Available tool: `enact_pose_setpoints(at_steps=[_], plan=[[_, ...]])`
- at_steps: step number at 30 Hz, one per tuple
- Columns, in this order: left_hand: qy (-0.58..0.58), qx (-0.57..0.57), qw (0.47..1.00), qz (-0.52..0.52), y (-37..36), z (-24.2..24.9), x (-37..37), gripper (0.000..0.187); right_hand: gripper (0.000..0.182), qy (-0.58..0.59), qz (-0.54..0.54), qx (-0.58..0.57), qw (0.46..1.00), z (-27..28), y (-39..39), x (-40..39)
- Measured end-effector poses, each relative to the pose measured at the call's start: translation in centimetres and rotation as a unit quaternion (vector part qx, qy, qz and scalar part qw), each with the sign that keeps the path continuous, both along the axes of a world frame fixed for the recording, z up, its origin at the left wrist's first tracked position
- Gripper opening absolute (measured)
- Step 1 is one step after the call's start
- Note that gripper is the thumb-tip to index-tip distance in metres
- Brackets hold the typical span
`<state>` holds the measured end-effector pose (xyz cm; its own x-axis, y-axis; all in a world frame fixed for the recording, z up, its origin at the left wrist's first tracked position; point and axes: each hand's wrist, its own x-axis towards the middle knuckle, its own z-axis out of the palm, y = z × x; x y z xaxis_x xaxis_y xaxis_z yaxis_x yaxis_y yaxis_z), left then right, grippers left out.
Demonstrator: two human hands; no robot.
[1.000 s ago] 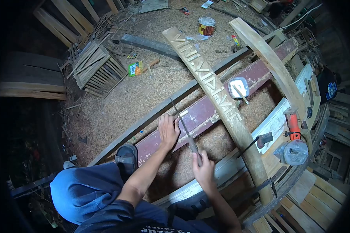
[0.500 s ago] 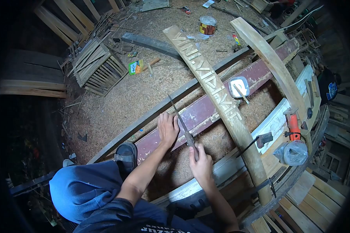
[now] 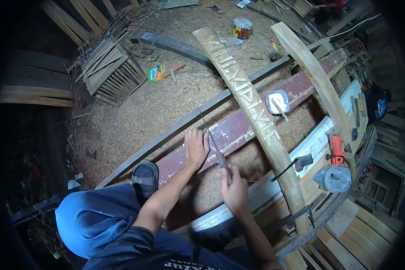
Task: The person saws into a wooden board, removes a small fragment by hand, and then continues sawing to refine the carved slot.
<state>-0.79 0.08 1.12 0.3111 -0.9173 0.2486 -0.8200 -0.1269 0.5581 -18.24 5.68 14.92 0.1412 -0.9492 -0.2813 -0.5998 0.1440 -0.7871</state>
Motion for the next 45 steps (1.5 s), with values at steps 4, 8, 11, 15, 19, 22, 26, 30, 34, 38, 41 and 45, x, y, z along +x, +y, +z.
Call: enact_pose_setpoints(at_steps=[4,8,11,15,19,22,26,30,34,38,41,45], plan=[[-0.031,0.0,1.0,-0.002,0.0,-0.2,0.1,0.017,0.033,0.018,0.007,0.004,1.0,0.3,0.1,0.2],[-0.022,0.018,1.0,0.012,0.0,-0.8,0.2,0.017,0.026,0.022,0.012,0.017,1.0,0.8,-1.2,1.1],[-0.03,0.005,0.999,0.021,-0.1,-1.0,0.2,0.017,0.025,-0.019,0.014,-0.045,0.999,0.6,-1.2,1.3],[-0.003,-0.002,1.0,0.03,-0.2,-0.4,0.1,0.017,0.021,0.016,0.027,-0.075,0.997,1.2,-1.4,1.0],[0.002,0.006,1.0,0.027,-0.2,-0.6,0.2,0.017,0.019,0.049,0.04,-0.021,0.998,4.2,-2.1,1.2],[0.019,0.003,1.0,0.022,-0.4,-0.8,0.4,0.018,0.023,0.081,0.055,-0.017,0.995,5.8,-2.4,1.2],[0.006,0.005,1.0,0.015,-0.3,-0.8,0.5,0.017,0.025,0.123,0.065,-0.013,0.99,7.7,-3.6,2.2],[0.035,0.018,0.999,0.007,-0.3,-0.3,0.6,0.017,0.024,0.115,0.059,0.046,0.99,9.0,-4.2,1.4],[0.029,0.021,0.999,0.008,0.1,-0.4,0.1,0.017,0.026,0.118,0.082,-0.032,0.989,6.6,-4.2,2.5],[0.029,0.015,0.999,0.013,-0.4,-0.6,0.8,0.017,0.027,0.136,0.081,0.036,0.987,9.9,-5.0,1.8],[0.01,0.02,1.0,0.012,-0.3,-0.3,0.5,0.016,0.028,0.142,0.086,-0.005,0.986,7.0,-5.5,2.8],[0.016,0.002,1.0,0.015,-0.4,-0.3,0.5,0.017,0.027,0.122,0.102,-0.01,0.987,9.4,-5.8,2.1]])
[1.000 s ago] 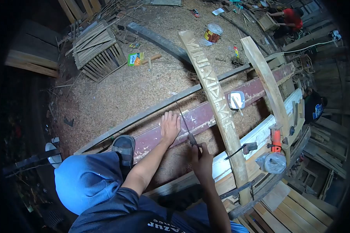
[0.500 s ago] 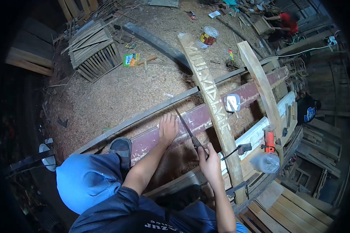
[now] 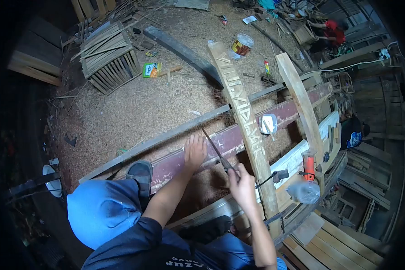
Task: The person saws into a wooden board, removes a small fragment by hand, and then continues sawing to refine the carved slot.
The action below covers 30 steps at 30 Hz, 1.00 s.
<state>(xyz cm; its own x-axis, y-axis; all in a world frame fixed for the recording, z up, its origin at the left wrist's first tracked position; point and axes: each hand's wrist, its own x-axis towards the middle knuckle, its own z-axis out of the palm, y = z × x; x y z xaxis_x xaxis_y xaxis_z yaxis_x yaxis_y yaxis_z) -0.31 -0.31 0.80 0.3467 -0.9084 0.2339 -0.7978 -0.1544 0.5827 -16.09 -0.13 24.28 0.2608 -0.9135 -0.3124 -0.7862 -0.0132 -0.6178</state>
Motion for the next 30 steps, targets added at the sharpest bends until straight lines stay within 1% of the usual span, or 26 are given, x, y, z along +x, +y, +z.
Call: enact_pose_setpoints(at_steps=[1,3,5,6,7,9,10,11,13,14,15,17,18,19,21,22,23,25,26,27,29,30], plan=[[0.0,0.001,1.0,0.0,0.0,-0.3,0.2,0.017,0.025,-0.021,-0.027,0.033,0.999,0.7,0.0,-0.3],[-0.003,0.003,1.0,0.001,0.0,-0.5,0.0,0.017,0.024,-0.011,-0.035,0.025,0.999,-0.8,0.0,-0.4],[-0.01,-0.01,1.0,0.0,-0.6,-0.5,0.1,0.017,0.025,-0.007,-0.018,0.014,1.0,-2.5,-0.3,0.9],[-0.015,-0.012,1.0,-0.004,-0.1,-0.3,0.0,0.017,0.025,0.029,0.008,-0.035,0.999,-2.4,-0.1,1.4],[-0.017,-0.015,1.0,-0.003,-0.3,-0.3,0.2,0.017,0.025,0.026,0.009,-0.039,0.999,-1.8,-0.5,1.3],[-0.009,-0.005,1.0,-0.006,-0.2,-0.3,0.1,0.016,0.025,0.001,-0.035,0.035,0.999,0.1,-0.7,0.1],[-0.008,-0.002,1.0,-0.008,0.0,-0.3,0.1,0.016,0.028,-0.009,-0.028,-0.004,1.0,-0.3,-0.6,-0.2],[-0.006,0.005,1.0,-0.009,0.1,-0.3,0.1,0.017,0.028,-0.006,-0.031,0.0,0.999,-0.9,-0.4,0.0],[-0.003,0.01,1.0,-0.012,-0.1,-0.1,0.0,0.017,0.033,0.017,-0.011,-0.019,1.0,-2.6,-0.6,1.1],[-0.003,0.017,1.0,-0.016,0.1,0.0,-0.1,0.017,0.033,-0.007,-0.009,-0.032,0.999,-3.8,-0.6,1.0],[-0.005,0.021,1.0,-0.014,-0.1,-0.1,0.1,0.017,0.033,-0.008,-0.011,-0.033,0.999,-2.9,-0.6,0.8],[-0.005,0.002,1.0,-0.014,-0.2,-0.2,0.3,0.016,0.031,0.005,-0.035,0.036,0.999,-0.5,-1.1,-0.5],[-0.006,0.007,1.0,-0.011,-0.2,-0.3,0.3,0.016,0.033,0.002,-0.02,0.0,1.0,-1.0,-1.1,-1.3],[-0.006,0.012,1.0,-0.011,0.0,-0.3,0.0,0.016,0.033,0.004,-0.021,0.003,1.0,-1.8,-0.8,-1.3],[-0.001,0.012,1.0,-0.011,-0.5,-0.2,0.2,0.016,0.037,-0.041,-0.019,-0.013,0.999,-3.2,-0.6,0.3],[0.006,0.016,1.0,-0.012,0.0,-0.2,0.1,0.016,0.037,0.03,-0.008,-0.023,0.999,-3.0,-0.4,1.0],[0.004,0.014,1.0,-0.014,0.0,-0.2,0.0,0.016,0.037,0.029,-0.01,-0.025,0.999,-2.2,-0.4,0.7],[-0.001,0.018,1.0,-0.014,-0.1,-0.4,0.1,0.017,0.038,-0.019,-0.03,0.023,0.999,-1.1,-0.8,-0.7],[-0.003,0.02,1.0,-0.014,-0.1,-0.5,0.4,0.017,0.034,0.014,-0.028,0.011,0.999,-1.3,-0.9,-1.6],[-0.003,0.013,1.0,-0.013,0.0,-0.4,0.3,0.017,0.034,0.015,-0.03,0.014,0.999,-1.6,-0.7,-1.2],[-0.003,0.002,1.0,-0.018,-0.2,-0.1,0.0,0.018,0.029,-0.077,-0.021,-0.017,0.997,-2.6,-0.7,0.3],[-0.004,0.02,1.0,-0.016,0.0,-0.1,-0.2,0.018,0.025,-0.026,-0.006,-0.066,0.997,-3.6,-0.6,1.1]])
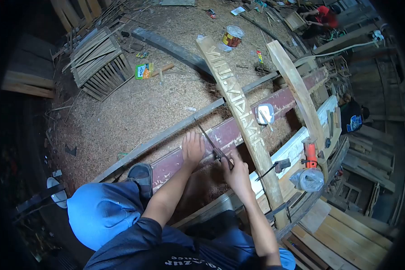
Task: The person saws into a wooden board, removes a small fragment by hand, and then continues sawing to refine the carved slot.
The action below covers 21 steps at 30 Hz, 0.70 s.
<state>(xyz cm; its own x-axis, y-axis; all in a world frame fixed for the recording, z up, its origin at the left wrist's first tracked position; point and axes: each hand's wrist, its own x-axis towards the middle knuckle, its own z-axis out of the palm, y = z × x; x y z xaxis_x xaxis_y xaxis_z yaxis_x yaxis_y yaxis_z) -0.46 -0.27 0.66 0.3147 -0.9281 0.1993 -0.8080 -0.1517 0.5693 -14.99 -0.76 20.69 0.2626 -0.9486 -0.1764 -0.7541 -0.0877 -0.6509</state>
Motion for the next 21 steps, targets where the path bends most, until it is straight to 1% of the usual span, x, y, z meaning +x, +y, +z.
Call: enact_pose_setpoints(at_steps=[2,3,4,5,7,8,9,11,12,15,16,17,19,20,21], plan=[[-0.008,0.012,1.0,0.006,-0.5,-0.2,0.3,0.018,0.026,0.015,-0.001,0.016,1.0,0.8,0.3,-1.3],[-0.007,0.004,1.0,0.007,-0.3,-0.3,0.3,0.019,0.026,0.033,0.0,0.039,0.999,2.0,0.2,-1.7],[-0.005,-0.005,1.0,0.007,-0.3,-0.4,0.2,0.02,0.023,0.023,-0.006,0.073,0.997,2.8,-0.2,-2.3],[-0.003,-0.003,1.0,0.004,-0.1,-0.4,0.0,0.02,0.023,0.025,-0.009,0.075,0.997,2.2,0.0,-2.4],[-0.007,0.005,1.0,0.01,-0.2,0.0,0.0,0.021,0.021,-0.059,0.01,0.005,0.998,-0.3,0.2,-1.7],[0.005,0.027,1.0,0.009,-0.2,0.4,0.0,0.021,0.019,0.009,0.015,0.025,1.0,-1.1,0.4,-1.2],[0.003,0.022,1.0,0.006,0.0,0.4,-0.1,0.021,0.019,0.007,0.012,0.021,1.0,-0.1,0.7,-1.4],[-0.013,-0.02,1.0,0.012,-0.3,-0.2,0.1,0.022,0.019,-0.024,0.01,0.075,0.997,2.0,0.2,-2.0],[-0.003,-0.009,1.0,0.01,-0.3,-0.2,0.1,0.022,0.018,-0.022,0.03,0.055,0.998,2.0,-0.1,-2.9],[0.002,0.024,1.0,0.011,-0.2,0.1,0.0,0.022,0.018,-0.006,0.013,0.058,0.998,0.2,0.4,-1.6],[-0.006,0.019,1.0,0.014,-0.2,0.1,-0.1,0.021,0.018,-0.011,0.021,0.028,0.999,-0.8,0.8,-0.8],[-0.007,0.018,1.0,0.011,0.0,0.1,-0.2,0.021,0.018,-0.013,0.018,0.027,0.999,-0.8,1.0,-1.3],[-0.006,0.007,1.0,0.013,-0.3,-0.1,0.0,0.02,0.018,0.008,0.007,0.065,0.998,0.1,0.0,-2.0],[-0.018,-0.015,1.0,0.017,-0.3,-0.2,0.0,0.019,0.018,-0.043,0.022,0.062,0.997,1.6,-0.3,-3.1],[-0.02,-0.01,1.0,0.016,-0.1,-0.3,0.2,0.019,0.02,-0.019,-0.002,0.104,0.994,3.2,-0.7,-2.7]])
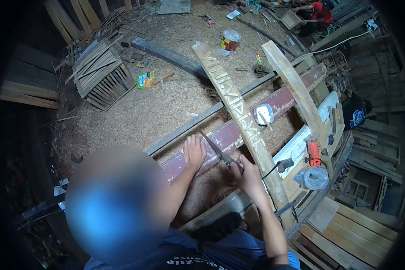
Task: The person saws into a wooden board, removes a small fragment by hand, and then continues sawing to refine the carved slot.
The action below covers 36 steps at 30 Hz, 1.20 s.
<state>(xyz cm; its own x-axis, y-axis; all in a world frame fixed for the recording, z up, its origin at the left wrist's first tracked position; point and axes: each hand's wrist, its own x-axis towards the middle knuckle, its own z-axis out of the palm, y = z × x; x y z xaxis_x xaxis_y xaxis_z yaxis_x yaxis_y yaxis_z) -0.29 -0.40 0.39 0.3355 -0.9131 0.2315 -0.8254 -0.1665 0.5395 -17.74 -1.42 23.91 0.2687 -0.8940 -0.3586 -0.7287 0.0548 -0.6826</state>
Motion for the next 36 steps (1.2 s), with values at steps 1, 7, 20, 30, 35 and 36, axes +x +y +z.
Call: enact_pose_setpoints(at_steps=[1,7,20,30,35,36], plan=[[0.01,0.014,1.0,-0.004,0.3,0.0,-0.2,0.019,0.021,0.005,-0.002,-0.017,1.0,-0.9,0.5,0.3],[0.01,0.017,1.0,-0.014,-0.1,0.1,0.0,0.017,0.021,0.004,0.006,-0.057,0.998,-1.0,0.0,0.0],[0.024,0.046,0.999,-0.011,0.4,0.2,-0.4,0.02,0.021,0.012,-0.01,-0.096,0.995,-4.0,1.1,1.2],[0.013,0.046,0.999,-0.01,0.5,0.0,-0.3,0.022,0.019,0.035,0.012,-0.09,0.995,-4.0,1.7,1.1],[0.003,0.023,1.0,-0.016,0.2,-0.4,-0.3,0.022,0.02,-0.008,0.005,-0.121,0.993,-3.1,1.9,0.3],[0.005,0.022,1.0,-0.01,-0.1,-0.5,-0.1,0.022,0.019,-0.007,-0.001,-0.187,0.982,-4.0,1.5,1.4]])
